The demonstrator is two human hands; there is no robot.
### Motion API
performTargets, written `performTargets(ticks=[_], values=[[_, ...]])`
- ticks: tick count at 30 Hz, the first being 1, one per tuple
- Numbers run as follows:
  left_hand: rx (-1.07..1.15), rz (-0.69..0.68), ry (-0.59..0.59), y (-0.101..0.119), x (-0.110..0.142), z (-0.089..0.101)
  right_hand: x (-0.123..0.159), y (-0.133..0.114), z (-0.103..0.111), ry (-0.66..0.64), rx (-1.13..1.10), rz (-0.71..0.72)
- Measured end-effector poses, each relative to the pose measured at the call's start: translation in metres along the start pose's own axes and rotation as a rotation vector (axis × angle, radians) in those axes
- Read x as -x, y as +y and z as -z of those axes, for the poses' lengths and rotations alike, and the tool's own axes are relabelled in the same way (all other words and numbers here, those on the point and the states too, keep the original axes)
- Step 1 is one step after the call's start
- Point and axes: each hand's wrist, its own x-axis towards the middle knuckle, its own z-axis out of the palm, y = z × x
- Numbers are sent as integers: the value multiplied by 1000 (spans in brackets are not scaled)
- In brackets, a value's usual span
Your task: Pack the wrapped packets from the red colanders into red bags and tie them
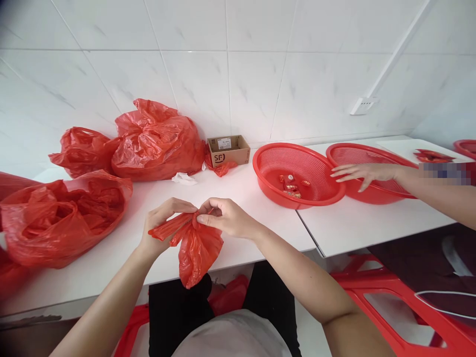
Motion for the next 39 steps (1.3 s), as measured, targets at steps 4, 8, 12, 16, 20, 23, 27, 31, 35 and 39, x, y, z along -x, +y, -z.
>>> performTargets(ticks=[4, 8, 12, 16, 20, 23, 27, 31, 35, 39], values=[[1, -59, -59, 1, -5, 5, -1, 4, 5, -95, -124, -41], [60, -32, -233, 1, -9, 14, -3, 6, 8, -160, -109, -41], [93, 52, -298, -5, -7, 19, 1, 1, 0, -134, 24, -45], [51, 139, -206, -22, -3, 24, 14, 3, -20, 65, 583, 138], [57, 232, -202, -36, 2, 28, 30, 17, -27, 134, 1009, 260], [69, 286, -166, -28, 3, 29, 35, 24, -19, 200, 818, 205], [95, 287, -243, -1, -5, 29, 22, 33, -23, 264, 555, 235], [94, 234, -229, 19, -11, 26, -5, 51, -51, 267, 507, 281], [43, 224, -41, 33, -4, 36, -17, 49, -76, 295, 510, 253], [48, 288, 148, 47, 14, 83, -11, 31, -94, 169, 334, 299]])
